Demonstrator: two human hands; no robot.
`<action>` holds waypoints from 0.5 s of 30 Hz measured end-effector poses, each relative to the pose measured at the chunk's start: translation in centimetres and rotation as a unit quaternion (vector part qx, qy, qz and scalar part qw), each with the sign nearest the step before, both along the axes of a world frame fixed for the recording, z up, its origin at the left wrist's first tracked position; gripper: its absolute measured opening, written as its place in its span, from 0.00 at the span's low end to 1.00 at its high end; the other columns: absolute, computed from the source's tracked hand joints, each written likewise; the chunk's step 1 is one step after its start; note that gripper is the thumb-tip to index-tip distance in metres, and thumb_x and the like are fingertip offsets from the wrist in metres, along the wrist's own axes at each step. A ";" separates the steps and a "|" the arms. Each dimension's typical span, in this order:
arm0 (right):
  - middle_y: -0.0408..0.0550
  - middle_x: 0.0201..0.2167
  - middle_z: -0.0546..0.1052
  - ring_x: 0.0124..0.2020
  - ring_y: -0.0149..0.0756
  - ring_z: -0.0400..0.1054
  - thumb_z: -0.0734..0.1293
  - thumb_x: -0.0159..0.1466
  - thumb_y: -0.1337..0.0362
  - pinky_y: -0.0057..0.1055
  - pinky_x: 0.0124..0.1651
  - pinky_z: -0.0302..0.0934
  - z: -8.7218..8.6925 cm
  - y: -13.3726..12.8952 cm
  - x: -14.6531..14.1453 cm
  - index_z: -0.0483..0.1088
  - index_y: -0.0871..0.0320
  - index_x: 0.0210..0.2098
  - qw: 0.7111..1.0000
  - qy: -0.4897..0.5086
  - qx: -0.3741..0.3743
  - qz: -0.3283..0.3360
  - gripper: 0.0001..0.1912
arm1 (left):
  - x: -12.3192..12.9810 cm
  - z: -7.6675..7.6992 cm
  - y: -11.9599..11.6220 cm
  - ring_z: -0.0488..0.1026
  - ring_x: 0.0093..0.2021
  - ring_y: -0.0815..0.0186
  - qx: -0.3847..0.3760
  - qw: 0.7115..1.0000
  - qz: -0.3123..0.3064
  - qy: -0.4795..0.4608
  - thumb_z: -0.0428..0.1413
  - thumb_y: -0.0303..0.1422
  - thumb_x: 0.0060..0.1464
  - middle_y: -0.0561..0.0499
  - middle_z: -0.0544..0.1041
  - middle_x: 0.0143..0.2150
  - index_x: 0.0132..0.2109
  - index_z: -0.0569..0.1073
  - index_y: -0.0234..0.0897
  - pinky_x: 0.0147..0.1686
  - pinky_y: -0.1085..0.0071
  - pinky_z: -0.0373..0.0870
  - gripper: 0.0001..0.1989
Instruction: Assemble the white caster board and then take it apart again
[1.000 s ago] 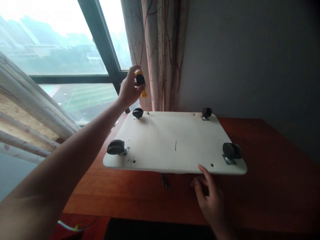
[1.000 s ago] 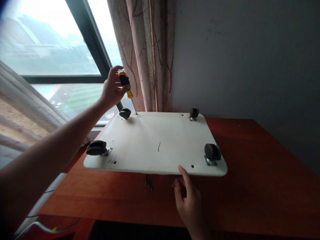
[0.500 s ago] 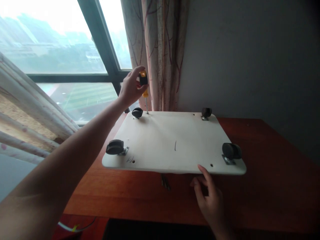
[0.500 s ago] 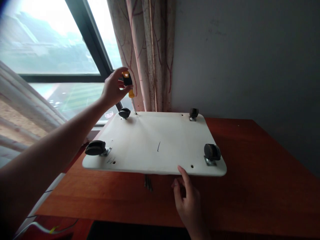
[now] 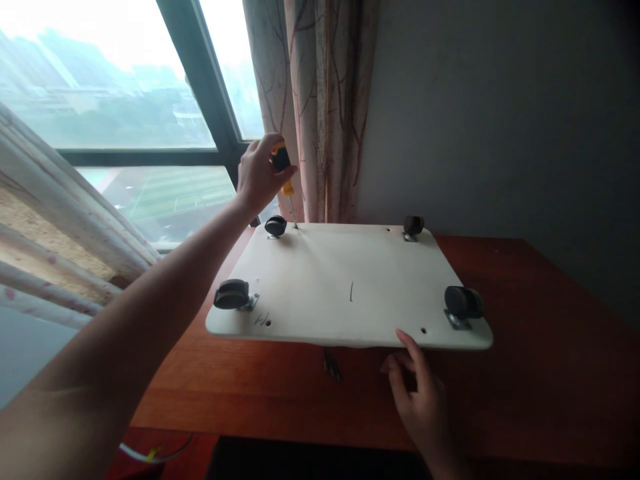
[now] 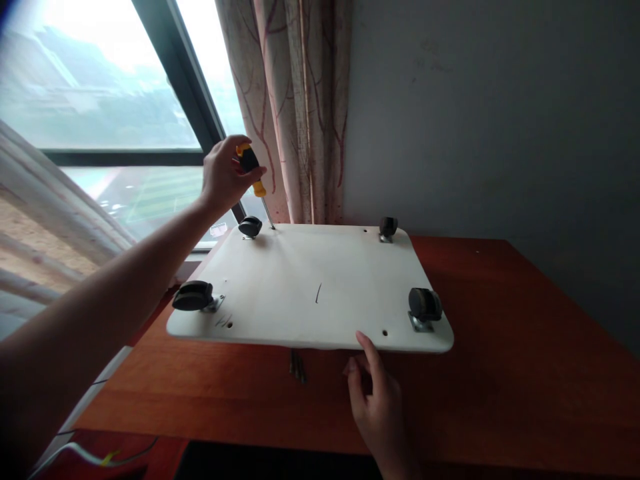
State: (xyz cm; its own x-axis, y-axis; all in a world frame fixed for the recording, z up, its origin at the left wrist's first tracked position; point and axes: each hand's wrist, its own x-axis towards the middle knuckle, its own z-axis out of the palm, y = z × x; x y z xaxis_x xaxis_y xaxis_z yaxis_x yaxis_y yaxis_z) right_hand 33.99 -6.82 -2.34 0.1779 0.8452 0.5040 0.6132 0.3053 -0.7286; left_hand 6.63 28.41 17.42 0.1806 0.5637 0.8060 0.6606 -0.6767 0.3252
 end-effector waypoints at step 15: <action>0.44 0.31 0.82 0.33 0.35 0.81 0.63 0.70 0.64 0.25 0.37 0.75 0.0 -0.1 0.1 0.63 0.56 0.64 1.000 0.008 -0.013 0.004 0.23 | -0.4 -0.6 0.8 0.74 0.53 0.49 0.037 0.999 -0.019 0.036 0.64 0.29 0.47 0.43 0.72 0.58 0.64 0.65 0.48 0.51 0.52 0.76 0.37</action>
